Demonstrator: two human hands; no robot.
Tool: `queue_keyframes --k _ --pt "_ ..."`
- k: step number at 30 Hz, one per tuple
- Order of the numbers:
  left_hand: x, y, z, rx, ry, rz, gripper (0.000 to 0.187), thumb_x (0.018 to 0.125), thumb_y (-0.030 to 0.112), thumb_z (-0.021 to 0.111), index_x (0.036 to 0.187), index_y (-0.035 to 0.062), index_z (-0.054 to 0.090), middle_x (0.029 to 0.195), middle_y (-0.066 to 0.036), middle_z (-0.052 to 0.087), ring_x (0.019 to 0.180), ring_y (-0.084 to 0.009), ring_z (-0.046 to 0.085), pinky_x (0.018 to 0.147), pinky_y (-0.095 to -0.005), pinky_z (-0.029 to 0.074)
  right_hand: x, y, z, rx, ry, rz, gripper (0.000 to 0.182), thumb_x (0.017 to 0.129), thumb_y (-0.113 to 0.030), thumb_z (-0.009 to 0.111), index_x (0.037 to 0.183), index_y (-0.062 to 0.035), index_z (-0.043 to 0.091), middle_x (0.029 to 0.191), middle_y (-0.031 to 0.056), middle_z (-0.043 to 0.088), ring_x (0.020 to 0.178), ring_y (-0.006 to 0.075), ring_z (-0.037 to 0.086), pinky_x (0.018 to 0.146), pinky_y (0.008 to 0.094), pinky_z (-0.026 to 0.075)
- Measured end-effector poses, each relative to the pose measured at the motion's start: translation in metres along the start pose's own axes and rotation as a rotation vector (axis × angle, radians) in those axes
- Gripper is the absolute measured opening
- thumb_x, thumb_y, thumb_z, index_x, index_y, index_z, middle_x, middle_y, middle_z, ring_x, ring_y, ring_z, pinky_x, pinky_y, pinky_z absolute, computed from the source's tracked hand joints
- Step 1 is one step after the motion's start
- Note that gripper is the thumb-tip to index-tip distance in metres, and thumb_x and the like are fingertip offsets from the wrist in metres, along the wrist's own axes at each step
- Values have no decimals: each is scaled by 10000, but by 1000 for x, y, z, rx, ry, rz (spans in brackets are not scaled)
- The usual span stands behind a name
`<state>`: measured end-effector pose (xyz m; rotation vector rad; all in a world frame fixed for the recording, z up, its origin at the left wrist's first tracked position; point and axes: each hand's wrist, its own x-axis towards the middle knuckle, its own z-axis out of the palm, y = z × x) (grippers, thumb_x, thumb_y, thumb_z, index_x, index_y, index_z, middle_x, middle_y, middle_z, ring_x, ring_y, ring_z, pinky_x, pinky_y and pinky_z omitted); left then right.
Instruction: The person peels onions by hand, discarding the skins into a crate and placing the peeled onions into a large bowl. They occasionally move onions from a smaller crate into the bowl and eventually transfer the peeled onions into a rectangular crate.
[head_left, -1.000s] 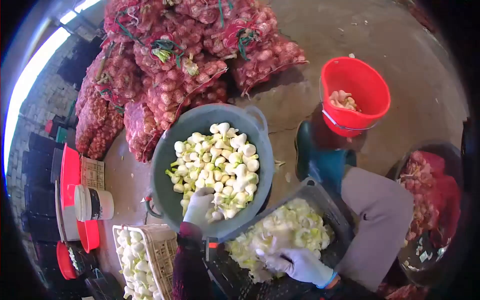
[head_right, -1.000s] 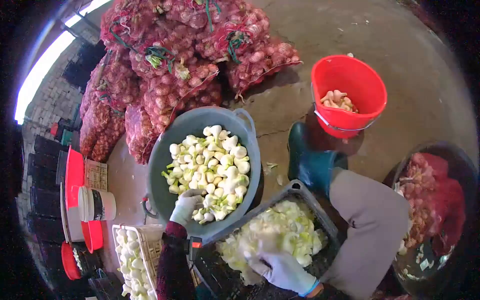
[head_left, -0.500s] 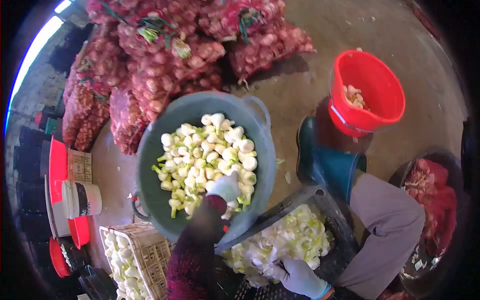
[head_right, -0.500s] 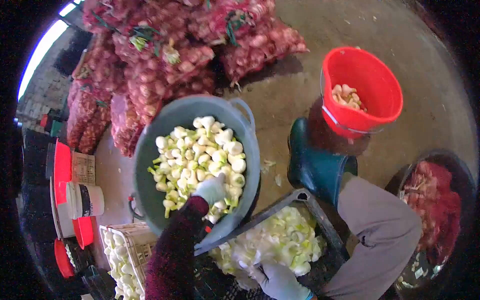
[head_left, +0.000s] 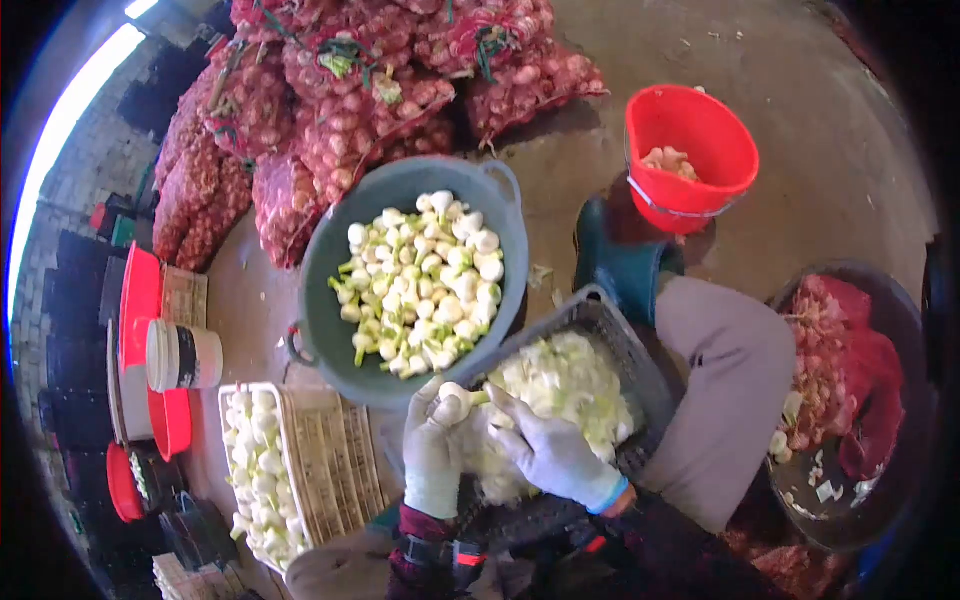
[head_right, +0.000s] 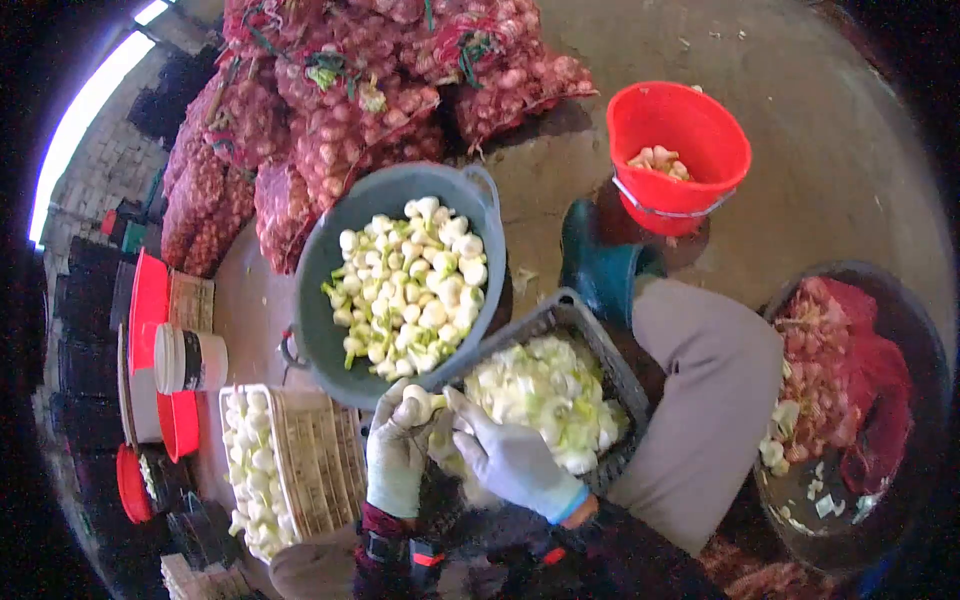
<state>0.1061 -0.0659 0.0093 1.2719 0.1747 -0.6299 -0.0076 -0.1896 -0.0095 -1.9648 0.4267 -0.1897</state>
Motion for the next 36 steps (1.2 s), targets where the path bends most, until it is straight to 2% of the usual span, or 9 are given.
queue_keyframes --k 10,14,17,21,24,29,32,34,36 --pt "-62 -35 10 -73 76 -106 380 830 86 682 1141 -12 487 933 -110 622 772 -213 631 650 -301 524 -34 23 16 -169 -197 -53 378 917 -235 536 1264 -87 563 682 156 632 610 342 627 565 452 483" --pt "-64 -36 10 55 177 -38 377 825 63 661 1147 -42 495 910 -112 620 644 -192 612 530 -298 517 -36 38 22 129 -12 -48 324 946 -270 524 1181 -62 603 733 176 647 678 345 642 617 437 499" --pt "-70 -28 10 54 166 -96 349 835 70 639 1142 -49 526 866 -113 621 601 -189 605 475 -279 494 -20 26 -17 427 -363 316 334 940 -294 567 1073 6 630 947 188 667 832 301 658 743 375 502" --pt "-75 -29 7 82 95 -176 381 848 81 647 1181 -67 533 1022 -125 622 913 -216 621 868 -334 502 -27 25 -15 -165 -148 -208 336 940 -289 571 1072 14 628 1003 169 676 867 226 662 749 350 498" --pt "-74 -22 7 108 52 -110 521 828 126 661 1264 -81 463 1027 -171 631 770 -232 654 613 -295 538 -24 45 8 431 -238 16 291 895 -261 628 1008 7 621 887 155 664 837 263 658 732 373 499" --pt "-65 -31 1 145 -93 88 522 847 135 651 1274 -92 454 1114 -206 621 863 -251 655 776 -318 529 -19 43 -3 1074 -302 581 311 925 -277 620 910 33 617 822 139 657 656 225 607 638 364 503" --pt "-74 -34 -1 473 67 109 444 950 203 565 1293 -58 459 984 -113 646 762 -168 618 741 -266 495 -17 42 16 465 120 134 209 929 -190 599 889 15 599 728 69 597 587 142 554 533 331 461" --pt "-84 -53 7 265 125 -81 386 961 217 551 1270 -9 509 979 -58 599 822 -134 555 794 -267 458 -18 37 21 215 85 -13 185 893 -200 632 867 -18 617 756 186 627 628 312 621 565 378 469" --pt "-77 -62 24 323 144 51 364 985 230 514 1276 11 503 917 -34 593 673 -71 495 573 -210 418 -20 38 29 19 -36 -106 205 903 -258 600 922 -56 636 788 173 659 740 349 648 635 416 509"
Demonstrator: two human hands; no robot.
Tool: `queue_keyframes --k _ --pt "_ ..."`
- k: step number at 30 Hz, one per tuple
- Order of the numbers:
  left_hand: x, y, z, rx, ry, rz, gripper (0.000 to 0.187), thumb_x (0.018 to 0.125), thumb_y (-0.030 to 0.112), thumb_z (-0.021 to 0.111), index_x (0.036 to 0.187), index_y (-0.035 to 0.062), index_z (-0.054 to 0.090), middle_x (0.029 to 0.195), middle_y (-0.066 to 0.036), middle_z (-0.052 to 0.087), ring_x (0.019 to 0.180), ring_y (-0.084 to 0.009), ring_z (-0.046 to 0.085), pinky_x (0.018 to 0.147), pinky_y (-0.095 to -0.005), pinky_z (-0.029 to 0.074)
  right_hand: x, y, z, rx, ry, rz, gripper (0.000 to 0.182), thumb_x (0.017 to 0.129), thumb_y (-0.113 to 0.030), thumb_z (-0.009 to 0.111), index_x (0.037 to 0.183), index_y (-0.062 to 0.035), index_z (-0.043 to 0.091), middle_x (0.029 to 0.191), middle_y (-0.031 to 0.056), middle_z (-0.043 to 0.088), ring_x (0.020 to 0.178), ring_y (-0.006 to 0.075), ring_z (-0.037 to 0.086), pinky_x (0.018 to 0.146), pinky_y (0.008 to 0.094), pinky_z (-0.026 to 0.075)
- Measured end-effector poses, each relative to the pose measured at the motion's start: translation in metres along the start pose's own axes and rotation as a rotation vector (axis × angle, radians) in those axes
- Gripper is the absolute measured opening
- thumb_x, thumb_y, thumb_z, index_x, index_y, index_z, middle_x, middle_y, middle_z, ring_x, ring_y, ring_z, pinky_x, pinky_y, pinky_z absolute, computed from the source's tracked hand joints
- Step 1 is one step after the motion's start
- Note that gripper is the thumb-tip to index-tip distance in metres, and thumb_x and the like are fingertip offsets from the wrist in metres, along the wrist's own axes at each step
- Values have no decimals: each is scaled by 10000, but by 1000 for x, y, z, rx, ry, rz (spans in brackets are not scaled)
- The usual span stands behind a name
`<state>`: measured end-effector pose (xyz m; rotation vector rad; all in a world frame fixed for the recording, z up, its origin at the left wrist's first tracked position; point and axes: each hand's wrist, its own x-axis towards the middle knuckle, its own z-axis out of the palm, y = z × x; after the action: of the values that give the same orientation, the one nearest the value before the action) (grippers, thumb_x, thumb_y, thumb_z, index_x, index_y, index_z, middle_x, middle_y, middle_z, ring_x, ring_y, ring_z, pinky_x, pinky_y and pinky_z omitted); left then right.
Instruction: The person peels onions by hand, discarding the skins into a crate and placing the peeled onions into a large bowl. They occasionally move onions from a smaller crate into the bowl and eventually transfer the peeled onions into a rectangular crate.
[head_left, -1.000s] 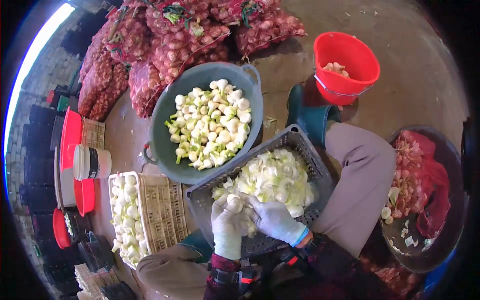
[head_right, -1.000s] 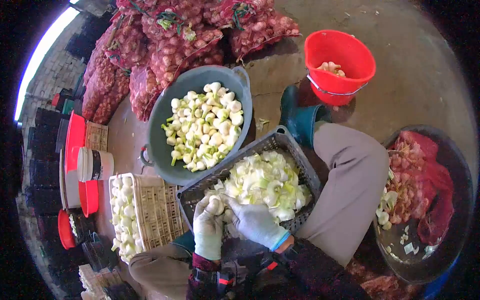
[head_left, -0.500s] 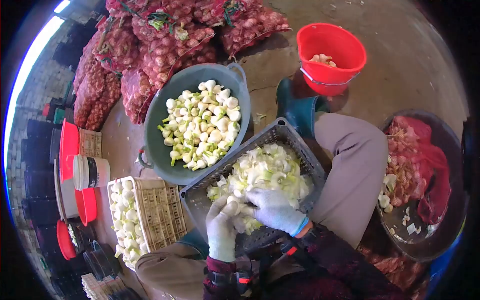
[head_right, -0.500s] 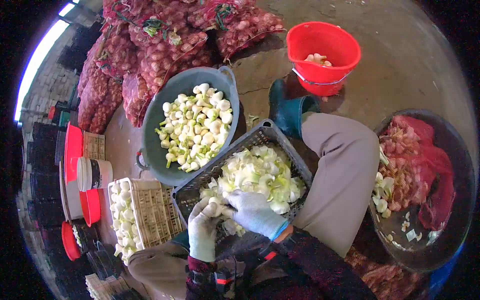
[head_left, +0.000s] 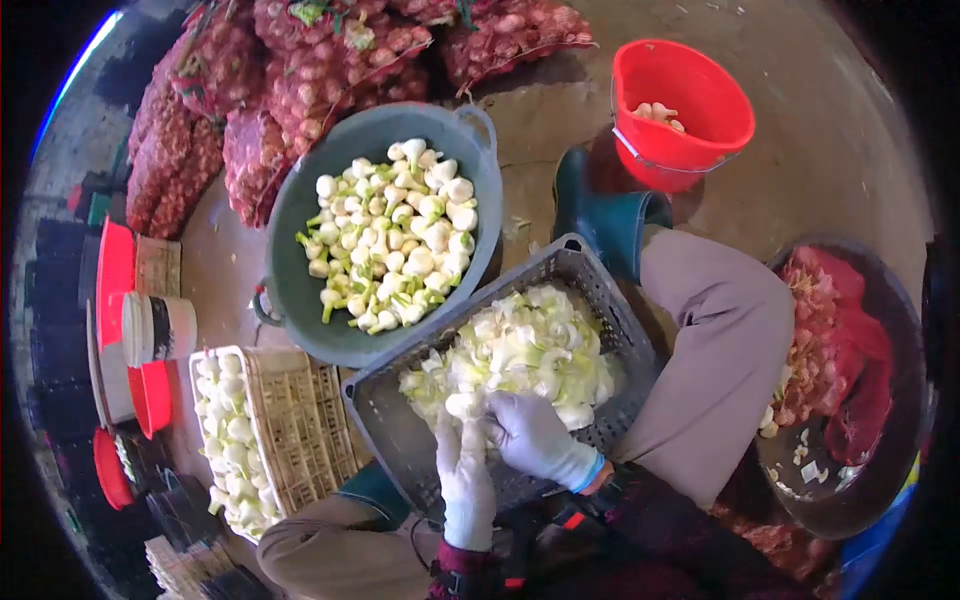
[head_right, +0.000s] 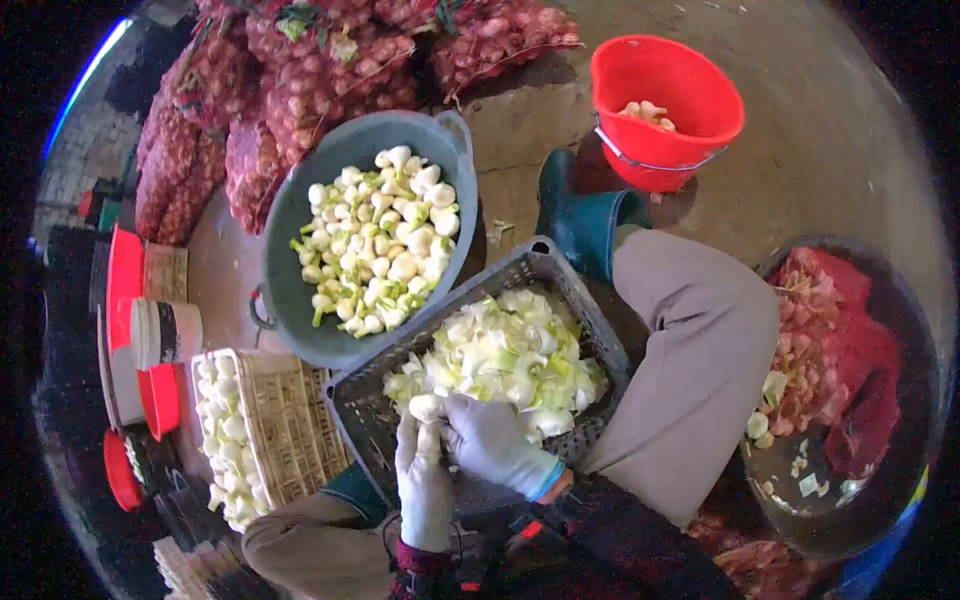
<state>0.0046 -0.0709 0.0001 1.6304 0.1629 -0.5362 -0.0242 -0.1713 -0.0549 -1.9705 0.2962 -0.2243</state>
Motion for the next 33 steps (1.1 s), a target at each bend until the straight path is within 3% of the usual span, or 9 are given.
queue_keyframes --k 6,8,13,16,24,26,28,31,33 --pt "6 -13 -28 -194 -116 -147 341 976 195 518 1249 -9 509 892 -54 566 602 -89 459 509 -214 377 3 8 -10 408 43 289 165 905 -183 599 869 -23 618 789 206 647 728 366 638 611 423 482" --pt "-4 0 -36 -330 -152 -173 383 955 210 559 1244 -31 487 861 -45 553 595 -87 448 509 -213 372 11 19 -23 -88 321 399 254 904 -282 599 955 -35 630 808 191 658 743 368 639 643 436 492" --pt "-7 -9 -48 -517 -182 -89 421 966 207 542 1330 11 465 934 -43 614 631 -68 526 497 -192 422 1 -13 -40 -369 -18 172 341 845 -339 653 981 -30 605 783 196 632 771 376 634 660 440 490" --pt "-7 -14 -23 -277 36 18 399 959 150 529 1327 27 436 967 -53 610 623 -67 529 481 -195 424 -4 -30 -22 234 -91 177 322 814 -342 682 877 -30 627 719 156 632 716 354 636 635 432 489" --pt "-3 -21 1 -112 74 -33 331 989 145 495 1301 43 455 957 -25 604 639 -42 496 503 -198 416 1 -10 3 -72 227 85 157 764 -181 678 799 -45 610 668 148 601 631 341 608 563 437 470" --pt "8 -24 3 -82 32 132 377 991 154 477 1348 41 434 926 3 596 624 -40 493 506 -180 400 6 -9 0 -83 253 87 132 756 -160 671 781 -51 602 662 154 593 620 335 606 557 437 468" --pt "5 -9 -6 -92 43 -104 341 975 195 538 1275 37 498 975 -33 629 728 -82 561 606 -223 454 10 -10 -3 -17 244 -19 79 780 -85 653 768 -30 597 659 143 591 577 301 589 528 379 454" --pt "3 -6 -25 -376 -20 -67 343 970 196 544 1248 0 503 895 -15 611 644 -61 510 548 -188 412 23 11 -9 141 324 229 125 859 -97 603 754 -30 591 625 121 579 536 207 563 512 342 426" --pt "-4 8 -32 -421 -46 -119 351 968 205 548 1251 2 501 885 -11 604 642 -60 505 552 -181 407 32 0 -29 130 402 344 147 851 -132 614 768 -13 600 658 154 601 574 273 589 535 382 440"
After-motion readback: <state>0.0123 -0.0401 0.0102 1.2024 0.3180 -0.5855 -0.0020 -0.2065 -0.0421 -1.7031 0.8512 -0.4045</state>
